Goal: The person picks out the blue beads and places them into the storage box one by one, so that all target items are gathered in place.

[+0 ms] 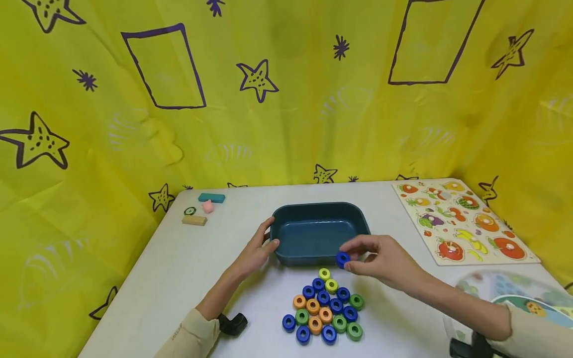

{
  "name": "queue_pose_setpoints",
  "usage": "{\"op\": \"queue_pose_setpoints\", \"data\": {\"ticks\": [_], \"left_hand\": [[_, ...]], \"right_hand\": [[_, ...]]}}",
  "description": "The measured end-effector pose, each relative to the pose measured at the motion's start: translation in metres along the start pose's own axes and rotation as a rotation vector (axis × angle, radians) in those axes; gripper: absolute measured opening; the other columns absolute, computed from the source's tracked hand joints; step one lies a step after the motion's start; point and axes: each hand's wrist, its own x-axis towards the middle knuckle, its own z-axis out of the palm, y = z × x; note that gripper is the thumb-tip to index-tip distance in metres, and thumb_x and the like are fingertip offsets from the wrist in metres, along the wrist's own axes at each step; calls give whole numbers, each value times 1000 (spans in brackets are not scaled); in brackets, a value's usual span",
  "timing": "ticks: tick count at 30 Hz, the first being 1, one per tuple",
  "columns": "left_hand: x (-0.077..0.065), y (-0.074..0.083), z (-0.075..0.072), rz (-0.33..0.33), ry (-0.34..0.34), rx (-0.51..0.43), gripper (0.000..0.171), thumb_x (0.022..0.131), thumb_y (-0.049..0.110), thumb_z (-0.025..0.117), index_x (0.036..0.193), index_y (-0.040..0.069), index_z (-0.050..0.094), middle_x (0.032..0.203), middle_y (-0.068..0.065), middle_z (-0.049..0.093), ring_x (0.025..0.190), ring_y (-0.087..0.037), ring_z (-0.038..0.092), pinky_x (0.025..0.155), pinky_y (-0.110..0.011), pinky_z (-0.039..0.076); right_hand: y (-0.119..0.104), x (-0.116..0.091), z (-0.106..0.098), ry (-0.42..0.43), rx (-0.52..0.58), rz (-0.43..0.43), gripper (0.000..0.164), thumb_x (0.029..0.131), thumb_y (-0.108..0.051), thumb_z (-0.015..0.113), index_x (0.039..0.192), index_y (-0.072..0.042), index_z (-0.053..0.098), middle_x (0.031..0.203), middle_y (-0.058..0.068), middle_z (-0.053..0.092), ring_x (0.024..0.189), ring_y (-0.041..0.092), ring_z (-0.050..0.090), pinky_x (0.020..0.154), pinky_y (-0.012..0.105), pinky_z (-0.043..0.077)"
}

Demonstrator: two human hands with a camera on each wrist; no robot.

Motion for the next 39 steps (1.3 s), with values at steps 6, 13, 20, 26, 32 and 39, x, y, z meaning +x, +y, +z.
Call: {"op": "queue_pose_setpoints", "data": {"ticks": [6, 13, 20, 26, 32, 39], "left_hand": [[1, 0, 0, -9, 7, -17, 59, 97, 17, 48, 148, 21, 20, 153, 0, 15, 135, -31, 23, 103, -51, 26], [0, -1, 2, 2, -9, -41, 60, 96, 17, 48, 148, 18, 20, 153, -6, 16, 134, -36, 24, 102, -54, 27], [-1, 0, 1, -24, 1, -28, 59, 97, 20, 48, 148, 23, 20, 152, -1, 17, 135, -32, 24, 103, -52, 26], [0, 1, -1, -15, -7, -15, 58, 98, 19, 46, 149, 23, 18, 153, -2, 14, 135, -33, 21, 103, -54, 23], [1, 1, 0, -1, -4, -22, 58, 97, 15, 47, 149, 19, 19, 152, -3, 17, 134, -33, 25, 102, -53, 26], [1, 0, 0, -5, 0, -29, 58, 97, 14, 47, 148, 20, 20, 152, -3, 17, 134, -33, 25, 102, -54, 26]], "right_hand": [[4, 56, 20, -29, 65, -61, 28, 77, -28, 76, 102, -18, 69, 92, 1, 66, 79, 21, 61, 67, 30, 52], [25, 100, 45, -76, 73, -43, 28, 77, -25, 76, 102, -15, 70, 93, 0, 67, 79, 21, 59, 64, 32, 51], [40, 130, 50, -198, 22, -98, 25, 78, -22, 76, 102, -15, 71, 94, -2, 67, 80, 19, 61, 70, 32, 51], [48, 146, 56, -346, -34, -159, 25, 79, -18, 74, 103, -12, 70, 93, -3, 68, 79, 16, 64, 69, 30, 52], [50, 152, 62, -417, -77, -155, 23, 80, -14, 73, 103, -12, 70, 91, -4, 68, 79, 14, 63, 70, 28, 51], [54, 154, 65, -474, -71, -141, 22, 79, -9, 73, 101, -8, 70, 90, -3, 69, 85, 12, 64, 71, 27, 52]]}}
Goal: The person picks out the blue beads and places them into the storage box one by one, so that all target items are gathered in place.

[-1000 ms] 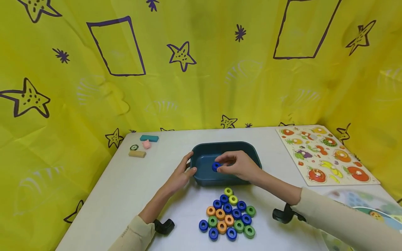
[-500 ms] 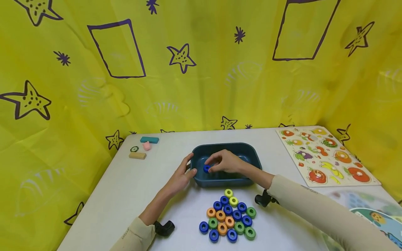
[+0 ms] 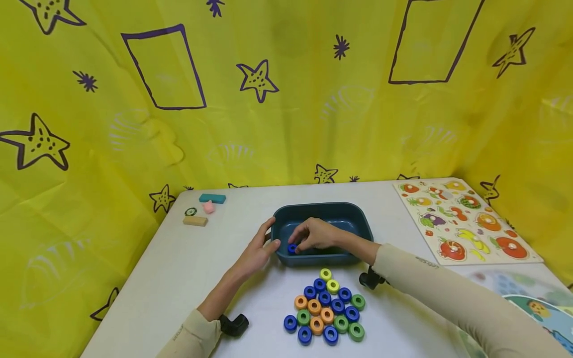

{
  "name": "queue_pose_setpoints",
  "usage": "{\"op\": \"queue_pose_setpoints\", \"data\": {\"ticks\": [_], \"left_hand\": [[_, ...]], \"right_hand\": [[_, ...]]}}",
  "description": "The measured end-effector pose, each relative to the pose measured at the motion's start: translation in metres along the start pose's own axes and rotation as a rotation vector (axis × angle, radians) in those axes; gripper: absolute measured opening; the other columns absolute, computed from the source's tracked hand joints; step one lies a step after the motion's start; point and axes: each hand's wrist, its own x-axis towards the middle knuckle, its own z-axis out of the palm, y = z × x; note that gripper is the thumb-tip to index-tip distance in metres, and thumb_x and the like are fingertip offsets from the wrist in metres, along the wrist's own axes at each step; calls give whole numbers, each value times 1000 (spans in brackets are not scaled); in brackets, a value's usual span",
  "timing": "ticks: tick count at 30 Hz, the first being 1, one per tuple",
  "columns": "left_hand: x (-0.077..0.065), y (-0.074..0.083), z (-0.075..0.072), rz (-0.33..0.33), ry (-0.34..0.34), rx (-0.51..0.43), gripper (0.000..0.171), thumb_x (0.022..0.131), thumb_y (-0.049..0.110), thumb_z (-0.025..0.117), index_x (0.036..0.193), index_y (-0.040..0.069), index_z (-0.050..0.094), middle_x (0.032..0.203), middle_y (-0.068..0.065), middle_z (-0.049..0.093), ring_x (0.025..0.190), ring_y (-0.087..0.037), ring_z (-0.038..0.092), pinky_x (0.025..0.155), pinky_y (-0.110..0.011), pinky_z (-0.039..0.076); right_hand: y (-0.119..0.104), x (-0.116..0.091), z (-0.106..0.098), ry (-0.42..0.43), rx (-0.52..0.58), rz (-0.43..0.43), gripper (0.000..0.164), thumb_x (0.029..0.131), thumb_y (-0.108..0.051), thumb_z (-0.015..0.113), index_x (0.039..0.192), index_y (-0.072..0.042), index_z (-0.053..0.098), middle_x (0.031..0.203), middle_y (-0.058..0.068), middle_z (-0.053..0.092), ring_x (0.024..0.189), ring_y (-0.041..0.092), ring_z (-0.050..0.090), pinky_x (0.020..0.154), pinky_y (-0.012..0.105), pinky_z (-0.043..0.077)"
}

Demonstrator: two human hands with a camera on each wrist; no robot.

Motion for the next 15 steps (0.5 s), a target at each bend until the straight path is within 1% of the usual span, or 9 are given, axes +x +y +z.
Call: {"op": "queue_pose_setpoints", "data": {"ticks": [2, 4, 7, 8, 10, 12, 14, 15], "left_hand": [[1, 0, 0, -3, 0, 0, 58, 97, 15, 47, 148, 22, 20, 152, -1, 17, 134, -32, 24, 102, -54, 25], [1, 0, -1, 6, -6, 0, 58, 97, 15, 46, 149, 21, 19, 153, -2, 16, 135, -33, 24, 102, -54, 25], [1, -1, -1, 7, -6, 6, 58, 97, 15, 46, 149, 20, 19, 153, -3, 16, 134, -33, 24, 103, -54, 24], [-1, 4, -1, 1, -10, 9, 58, 97, 14, 46, 149, 18, 19, 153, -4, 16, 134, -34, 24, 103, -54, 24], [-1, 5, -1, -2, -18, 11, 59, 98, 14, 46, 149, 18, 18, 153, -5, 14, 135, -34, 23, 103, -54, 24], [-1, 6, -1, -7, -16, 12, 59, 98, 14, 46, 149, 19, 18, 153, -3, 14, 135, -33, 23, 102, -54, 25], [-2, 6, -1, -1, -16, 10, 59, 97, 13, 46, 149, 18, 18, 153, -4, 14, 135, -34, 22, 102, -54, 25], [-1, 2, -1, 1, -8, 9, 59, 97, 14, 47, 149, 19, 19, 153, -2, 14, 135, -33, 23, 102, -53, 25]], "right_hand": [[-1, 0, -1, 6, 3, 4, 23, 79, -9, 73, 102, -8, 70, 91, -2, 69, 85, 12, 64, 71, 28, 52], [-4, -3, -2, 18, 11, 16, 24, 80, -10, 73, 103, -7, 69, 93, -1, 69, 86, 13, 64, 72, 28, 52], [-10, -11, -6, 66, -6, 7, 26, 81, -15, 73, 105, -8, 69, 96, -1, 68, 87, 13, 63, 73, 27, 51], [-17, -16, -8, 87, -8, 5, 26, 81, -14, 73, 105, -7, 69, 97, 1, 67, 87, 15, 63, 74, 28, 51], [-33, -32, -12, 127, -26, -8, 25, 81, -14, 72, 105, -7, 69, 100, 4, 66, 87, 18, 62, 75, 29, 51], [-44, -48, -14, 155, -23, -21, 23, 82, -14, 72, 104, -8, 69, 97, 2, 67, 78, 19, 60, 68, 26, 49], [-54, -68, -15, 160, -18, -39, 21, 82, -15, 72, 103, -12, 69, 93, 1, 67, 68, 17, 56, 59, 23, 46], [-54, -77, -14, 151, -20, -58, 21, 81, -17, 72, 102, -15, 69, 91, -1, 68, 62, 15, 53, 54, 22, 43]]}}
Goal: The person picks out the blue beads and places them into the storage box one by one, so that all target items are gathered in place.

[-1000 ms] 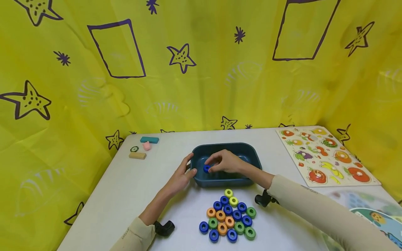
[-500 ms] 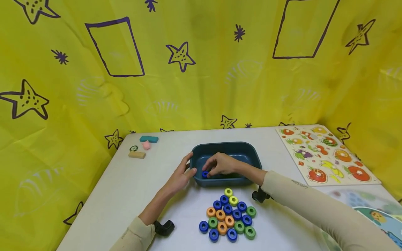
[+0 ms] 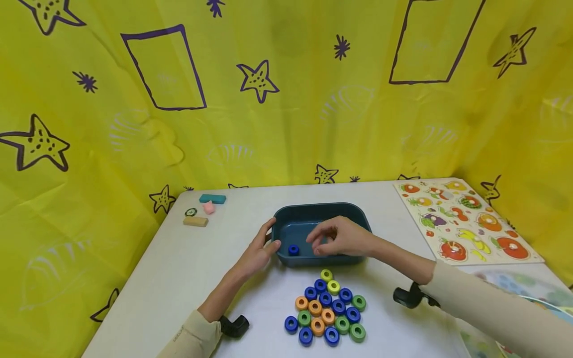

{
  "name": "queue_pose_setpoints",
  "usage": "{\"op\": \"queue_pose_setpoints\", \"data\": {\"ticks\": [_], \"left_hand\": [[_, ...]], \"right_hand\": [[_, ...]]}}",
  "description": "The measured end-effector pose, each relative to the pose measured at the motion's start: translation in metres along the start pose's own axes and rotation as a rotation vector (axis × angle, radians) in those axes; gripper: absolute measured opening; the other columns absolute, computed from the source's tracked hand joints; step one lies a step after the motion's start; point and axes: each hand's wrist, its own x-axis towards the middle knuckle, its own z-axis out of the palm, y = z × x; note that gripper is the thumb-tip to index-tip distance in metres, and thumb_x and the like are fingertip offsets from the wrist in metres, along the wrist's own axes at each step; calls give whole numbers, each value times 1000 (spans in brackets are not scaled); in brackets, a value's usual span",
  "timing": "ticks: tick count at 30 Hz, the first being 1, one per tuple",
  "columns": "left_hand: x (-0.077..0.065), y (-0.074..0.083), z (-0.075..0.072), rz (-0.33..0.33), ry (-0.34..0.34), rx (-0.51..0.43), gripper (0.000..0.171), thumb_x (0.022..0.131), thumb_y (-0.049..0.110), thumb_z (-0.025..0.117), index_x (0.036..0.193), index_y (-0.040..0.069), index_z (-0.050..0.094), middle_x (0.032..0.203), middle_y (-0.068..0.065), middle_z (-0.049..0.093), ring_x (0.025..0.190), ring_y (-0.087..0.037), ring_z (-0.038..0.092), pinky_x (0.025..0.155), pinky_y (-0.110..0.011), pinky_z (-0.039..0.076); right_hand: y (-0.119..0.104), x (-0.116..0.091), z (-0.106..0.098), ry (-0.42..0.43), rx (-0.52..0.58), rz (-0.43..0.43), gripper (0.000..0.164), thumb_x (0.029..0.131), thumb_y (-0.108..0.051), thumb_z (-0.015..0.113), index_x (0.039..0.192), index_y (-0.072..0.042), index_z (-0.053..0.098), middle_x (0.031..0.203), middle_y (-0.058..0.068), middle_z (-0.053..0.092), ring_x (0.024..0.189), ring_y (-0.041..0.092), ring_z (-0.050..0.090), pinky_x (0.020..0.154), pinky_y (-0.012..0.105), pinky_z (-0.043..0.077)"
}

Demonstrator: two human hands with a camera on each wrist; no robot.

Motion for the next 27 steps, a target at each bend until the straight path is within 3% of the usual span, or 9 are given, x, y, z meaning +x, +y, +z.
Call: {"op": "queue_pose_setpoints", "data": {"ticks": [3, 6, 11, 18, 27], "left_hand": [[-1, -1, 1, -1, 11, 1, 59, 97, 14, 47, 149, 19, 20, 153, -1, 16, 135, -32, 24, 102, -53, 26], [-2, -1, 1, -5, 8, 8, 59, 97, 15, 47, 149, 21, 19, 153, 1, 15, 135, -31, 23, 103, -53, 25], [0, -1, -1, 6, 3, 19, 59, 98, 18, 46, 149, 23, 17, 153, 0, 12, 136, -32, 21, 103, -55, 22], [1, -2, -1, 6, 10, 14, 59, 97, 17, 48, 149, 21, 19, 153, 1, 14, 135, -31, 23, 103, -53, 24], [1, 0, 1, 8, 2, 1, 59, 97, 13, 47, 149, 17, 18, 153, -3, 13, 135, -34, 22, 102, -54, 25]], "right_hand": [[3, -30, 0, -52, 23, -67, 22, 80, -21, 74, 101, -19, 70, 88, -3, 68, 50, 7, 43, 44, 21, 34], [3, -59, 2, -113, 26, -87, 23, 80, -21, 74, 102, -19, 70, 84, -1, 67, 49, 3, 40, 41, 21, 33], [10, -92, 9, -163, 6, -15, 25, 79, -22, 75, 103, -22, 71, 66, -4, 57, 49, 0, 41, 42, 19, 35], [24, -105, 19, -173, 33, -12, 26, 79, -21, 75, 104, -22, 70, 83, -1, 66, 48, -2, 41, 41, 18, 35], [32, -107, 30, -177, 24, -31, 24, 77, -20, 75, 101, -25, 70, 80, -6, 64, 47, -3, 41, 40, 16, 34]]}}
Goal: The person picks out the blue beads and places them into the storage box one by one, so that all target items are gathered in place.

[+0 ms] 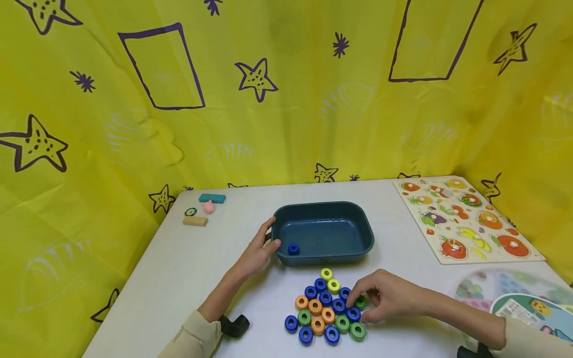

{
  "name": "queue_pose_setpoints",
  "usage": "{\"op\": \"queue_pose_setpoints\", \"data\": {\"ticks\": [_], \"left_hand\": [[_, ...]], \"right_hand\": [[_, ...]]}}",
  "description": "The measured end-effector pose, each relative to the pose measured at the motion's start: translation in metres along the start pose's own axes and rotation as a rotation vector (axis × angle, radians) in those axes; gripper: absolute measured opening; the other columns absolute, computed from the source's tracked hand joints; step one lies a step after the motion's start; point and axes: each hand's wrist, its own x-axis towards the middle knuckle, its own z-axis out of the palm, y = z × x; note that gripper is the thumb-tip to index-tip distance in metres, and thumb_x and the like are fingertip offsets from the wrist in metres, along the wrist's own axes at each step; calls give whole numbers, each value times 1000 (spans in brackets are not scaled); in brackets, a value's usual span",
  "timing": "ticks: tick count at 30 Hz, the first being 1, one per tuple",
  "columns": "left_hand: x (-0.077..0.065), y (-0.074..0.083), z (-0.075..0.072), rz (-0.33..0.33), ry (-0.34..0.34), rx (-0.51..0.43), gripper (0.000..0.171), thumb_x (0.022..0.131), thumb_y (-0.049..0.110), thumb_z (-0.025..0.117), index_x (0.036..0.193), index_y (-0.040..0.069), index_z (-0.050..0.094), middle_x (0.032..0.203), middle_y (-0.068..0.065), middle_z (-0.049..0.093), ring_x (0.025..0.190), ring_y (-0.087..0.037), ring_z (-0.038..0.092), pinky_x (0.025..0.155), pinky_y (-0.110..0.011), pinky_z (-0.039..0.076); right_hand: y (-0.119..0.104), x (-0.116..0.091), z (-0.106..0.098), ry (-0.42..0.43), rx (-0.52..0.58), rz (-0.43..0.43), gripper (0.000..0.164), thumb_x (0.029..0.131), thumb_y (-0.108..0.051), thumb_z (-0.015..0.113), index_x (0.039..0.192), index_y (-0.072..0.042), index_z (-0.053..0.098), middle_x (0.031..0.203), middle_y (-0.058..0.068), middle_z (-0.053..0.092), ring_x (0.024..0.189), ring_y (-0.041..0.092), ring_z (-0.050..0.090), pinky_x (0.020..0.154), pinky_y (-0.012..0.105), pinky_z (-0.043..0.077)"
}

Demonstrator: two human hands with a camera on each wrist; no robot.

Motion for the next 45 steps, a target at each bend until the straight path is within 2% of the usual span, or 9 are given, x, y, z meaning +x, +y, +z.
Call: {"op": "queue_pose_setpoints", "data": {"ticks": [9, 17, 24, 32, 36, 39, 45], "left_hand": [[0, -1, 0, -12, 7, 14, 59, 97, 16, 46, 149, 21, 19, 153, 0, 14, 135, -33, 23, 102, -54, 25], [1, -3, 0, 5, 6, 15, 58, 97, 17, 47, 148, 24, 20, 153, 1, 14, 135, -31, 23, 103, -54, 24], [2, -3, 0, -19, 0, 14, 59, 98, 19, 47, 149, 24, 18, 153, 1, 12, 136, -31, 21, 103, -54, 24], [2, -2, 0, -12, 3, 21, 59, 97, 18, 47, 148, 23, 19, 153, 2, 14, 135, -31, 23, 102, -52, 26], [1, -2, 0, -7, 7, 19, 58, 97, 18, 47, 148, 23, 20, 153, 2, 15, 135, -31, 24, 103, -52, 26], [1, -2, -1, -10, 10, 23, 59, 97, 17, 47, 149, 22, 20, 153, 1, 15, 135, -32, 24, 102, -54, 26], [1, -2, 0, -3, 11, 24, 59, 97, 17, 47, 149, 20, 20, 153, 1, 16, 134, -32, 25, 102, -53, 26]], "right_hand": [[-1, 0, 2, 3, -53, 6, 23, 78, -20, 75, 100, -28, 70, 90, -12, 65, 49, -3, 44, 40, 17, 36], [0, 1, 3, 1, -94, 0, 24, 79, -21, 74, 102, -29, 70, 95, -13, 65, 51, -3, 45, 41, 17, 38], [-2, 1, 2, 4, -106, -3, 23, 79, -23, 74, 102, -29, 70, 96, -14, 65, 52, -3, 47, 43, 18, 40], [-19, 4, -20, 44, -63, -6, 27, 78, -20, 76, 104, -24, 70, 93, -8, 65, 55, 1, 51, 44, 22, 45], [-32, 16, -40, 106, -127, -44, 28, 78, -21, 75, 105, -24, 69, 98, -9, 64, 59, 5, 54, 48, 23, 46], [-36, 31, -55, 153, -163, -82, 26, 79, -24, 75, 104, -24, 69, 97, -9, 64, 60, 7, 55, 49, 24, 47], [-23, 74, -72, 192, -156, -56, 26, 79, -28, 75, 103, -25, 69, 88, -5, 63, 61, 12, 57, 51, 25, 46]]}}
